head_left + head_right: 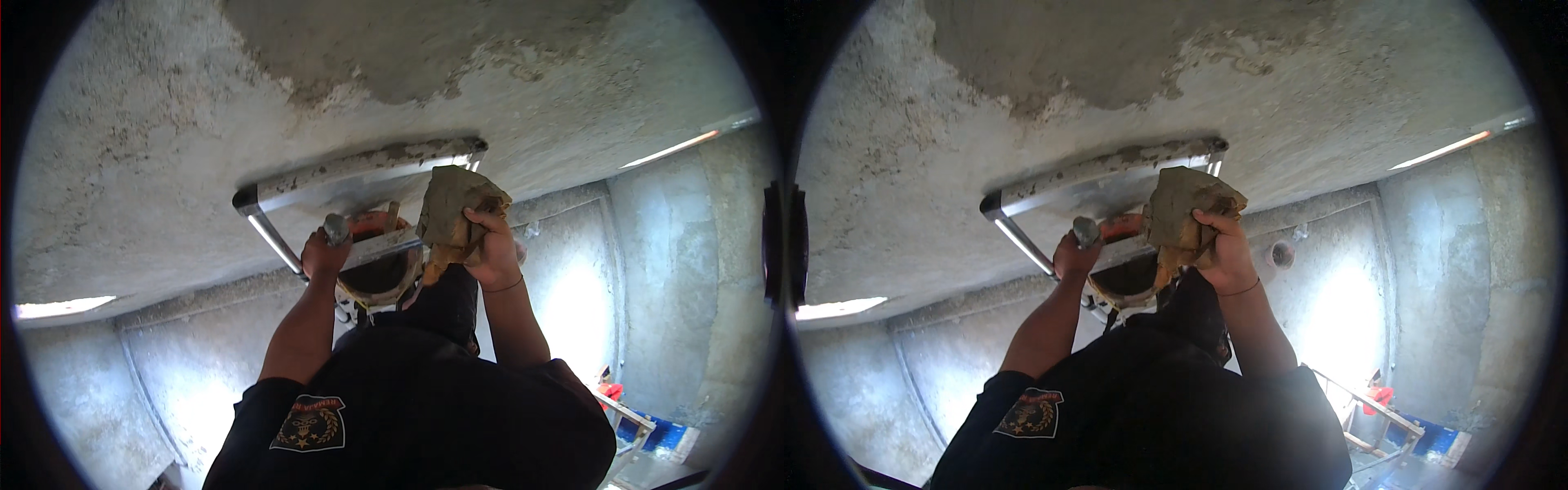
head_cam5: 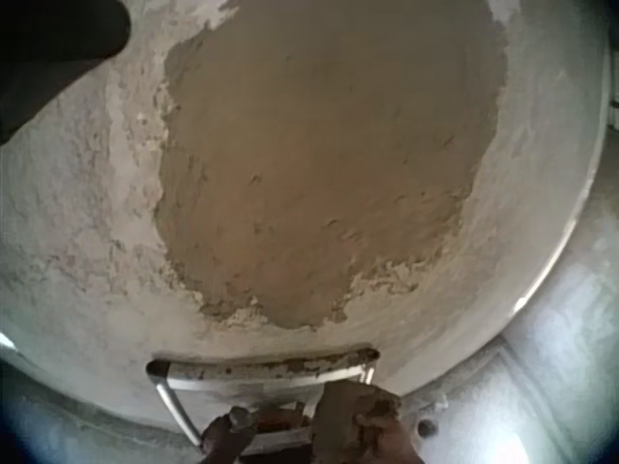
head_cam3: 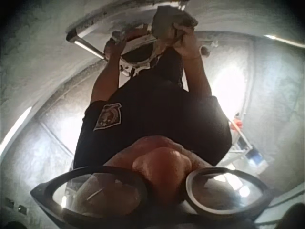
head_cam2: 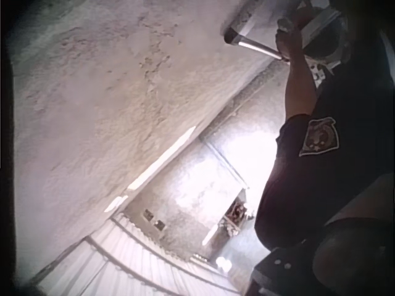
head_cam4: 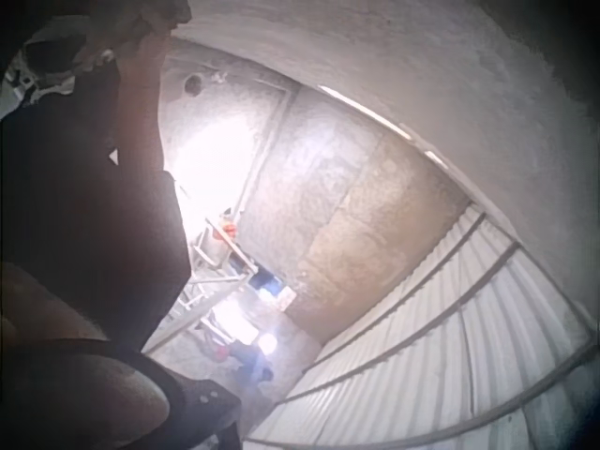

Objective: Smoothing freshly applied plaster on the ceiling using a wet cloth.

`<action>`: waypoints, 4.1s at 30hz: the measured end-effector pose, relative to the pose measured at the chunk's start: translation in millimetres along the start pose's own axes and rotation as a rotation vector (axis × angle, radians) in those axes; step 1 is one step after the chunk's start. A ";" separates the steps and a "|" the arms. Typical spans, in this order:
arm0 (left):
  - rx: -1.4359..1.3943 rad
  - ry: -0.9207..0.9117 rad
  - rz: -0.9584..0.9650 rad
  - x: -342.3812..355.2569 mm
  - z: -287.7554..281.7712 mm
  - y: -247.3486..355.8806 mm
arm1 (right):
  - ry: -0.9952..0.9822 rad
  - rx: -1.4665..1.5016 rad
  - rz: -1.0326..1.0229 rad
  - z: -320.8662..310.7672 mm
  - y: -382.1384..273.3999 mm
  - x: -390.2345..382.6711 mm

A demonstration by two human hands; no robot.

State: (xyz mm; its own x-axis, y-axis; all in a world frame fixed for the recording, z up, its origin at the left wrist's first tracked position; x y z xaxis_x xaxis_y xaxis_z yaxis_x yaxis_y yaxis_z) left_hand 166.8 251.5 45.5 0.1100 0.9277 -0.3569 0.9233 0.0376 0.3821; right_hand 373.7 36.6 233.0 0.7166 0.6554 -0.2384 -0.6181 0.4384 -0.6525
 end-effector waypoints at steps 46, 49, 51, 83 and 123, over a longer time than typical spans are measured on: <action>0.115 -0.110 -0.103 14.0 14.8 -7.1 | 0.139 -0.340 0.376 -170.1 157.3 71.8; 0.113 -0.130 -0.100 11.4 15.5 -5.2 | 0.114 -0.340 0.413 -172.7 156.5 73.4; 0.126 -0.086 -0.122 12.4 14.8 -12.1 | 0.077 -0.284 0.421 -174.2 165.0 74.6; 0.090 -0.056 -0.153 3.8 3.2 -3.0 | -0.022 -0.200 0.430 -183.1 163.6 70.3; -0.027 -0.072 -0.094 -4.3 -11.1 2.7 | -0.768 -0.771 -1.866 246.8 -155.9 -31.6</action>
State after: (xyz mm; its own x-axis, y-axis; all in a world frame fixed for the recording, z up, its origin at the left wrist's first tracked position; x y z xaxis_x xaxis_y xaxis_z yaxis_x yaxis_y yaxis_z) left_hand 164.8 251.7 57.5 0.0508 0.8903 -0.4525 0.9205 0.1340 0.3670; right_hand 367.7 99.4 519.8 -0.1849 0.0146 0.9827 0.8197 0.5539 0.1460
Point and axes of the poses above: each hand's wrist, its own x-axis towards the middle knuckle, its own z-axis out of the palm, y = z × x, the point moved 10 cm from there along x, towards the middle knuckle, and after that the axes turned 15 degrees about -z, right-handed, at the moved point
